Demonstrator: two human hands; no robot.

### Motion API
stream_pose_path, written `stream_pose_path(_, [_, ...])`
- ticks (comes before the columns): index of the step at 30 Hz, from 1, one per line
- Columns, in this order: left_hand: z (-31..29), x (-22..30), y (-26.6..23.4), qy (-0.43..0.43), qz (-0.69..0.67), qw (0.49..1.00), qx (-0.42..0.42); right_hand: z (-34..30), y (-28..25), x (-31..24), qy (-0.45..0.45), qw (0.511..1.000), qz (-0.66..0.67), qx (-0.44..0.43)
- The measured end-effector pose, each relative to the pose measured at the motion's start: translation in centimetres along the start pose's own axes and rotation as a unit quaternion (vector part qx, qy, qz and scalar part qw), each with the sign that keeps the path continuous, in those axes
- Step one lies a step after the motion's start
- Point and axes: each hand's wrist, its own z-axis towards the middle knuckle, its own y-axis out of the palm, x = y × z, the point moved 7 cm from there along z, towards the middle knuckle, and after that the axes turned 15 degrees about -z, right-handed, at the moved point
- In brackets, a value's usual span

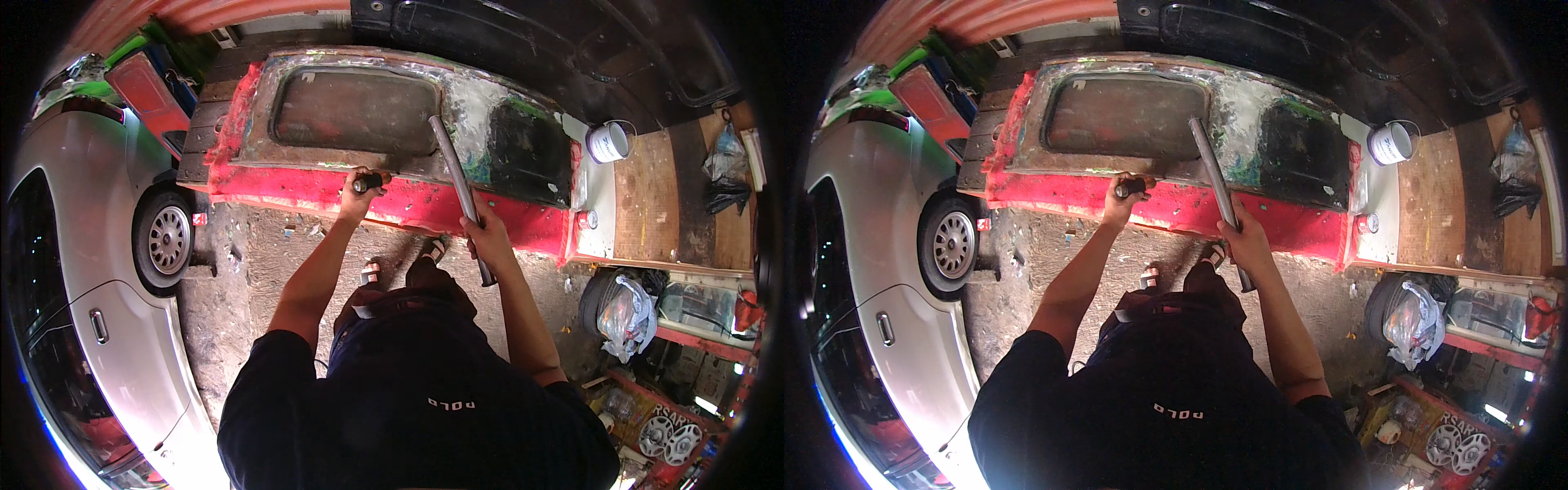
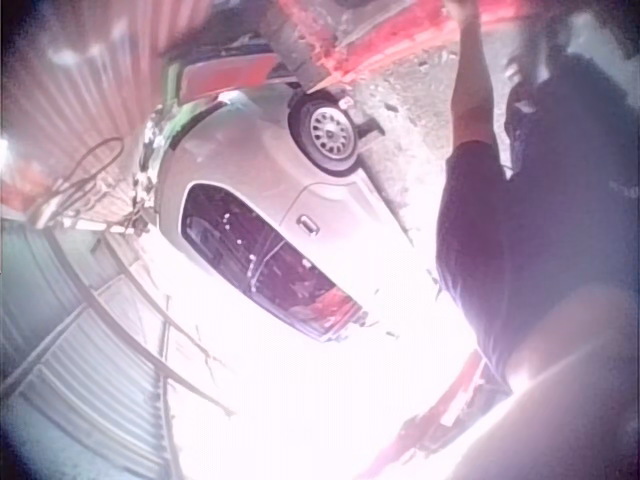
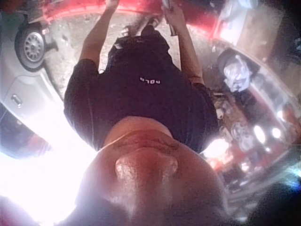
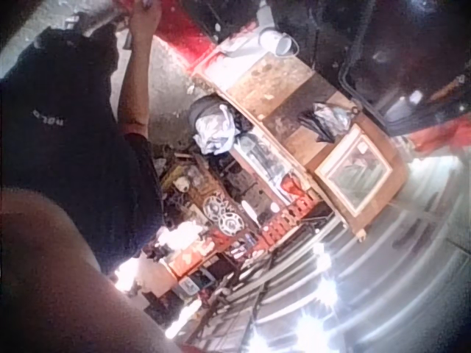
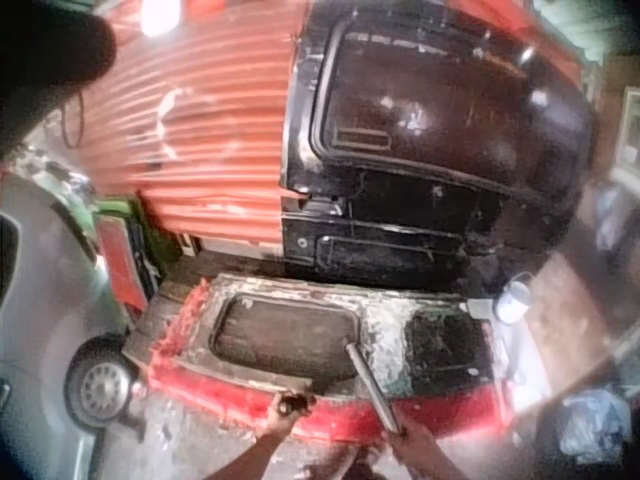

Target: The person uses a metal scraper to remove old paint and residue from a red car door panel resting on a workbench. The person repeatedly scrapes different areas of the panel, focusing on the edges and window frame, while holding the scraper with both hands.

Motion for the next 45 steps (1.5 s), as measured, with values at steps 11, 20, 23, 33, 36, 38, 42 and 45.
stream_pose_path(11, [-0.7, 0.0, -0.6, 0.02, -0.037, 0.999, -0.003, 0.3, 0.2, 0.0, 0.007, 1.0, 0.004, -0.022])
stream_pose_path(20, [-1.0, -0.2, -1.2, 0.008, -0.078, 0.996, 0.036, 0.5, -0.3, 0.4, 0.018, 0.999, -0.019, -0.019])
stream_pose_path(23, [-0.9, -0.2, -1.2, -0.002, -0.091, 0.995, 0.043, 0.4, -0.4, 0.4, 0.016, 0.999, -0.026, -0.016])
stream_pose_path(33, [-0.5, 0.1, -1.9, 0.012, -0.088, 0.996, 0.028, -0.1, -0.7, 0.0, 0.022, 1.0, -0.009, -0.021])
stream_pose_path(36, [-0.6, -0.1, -1.9, 0.009, -0.101, 0.994, 0.044, -0.2, -0.8, 0.0, 0.018, 1.0, -0.012, -0.021])
stream_pose_path(38, [-0.6, -0.1, -1.9, 0.003, -0.103, 0.994, 0.044, -0.4, -0.8, -0.2, 0.026, 0.999, -0.005, -0.02])
stream_pose_path(42, [-0.7, -0.2, -1.8, -0.003, -0.095, 0.994, 0.045, -0.3, -0.8, 0.4, 0.029, 0.999, -0.018, -0.018])
stream_pose_path(45, [-0.7, -0.2, -1.8, -0.004, -0.1, 0.994, 0.045, -0.3, -0.8, 0.4, 0.027, 0.999, -0.013, -0.022])
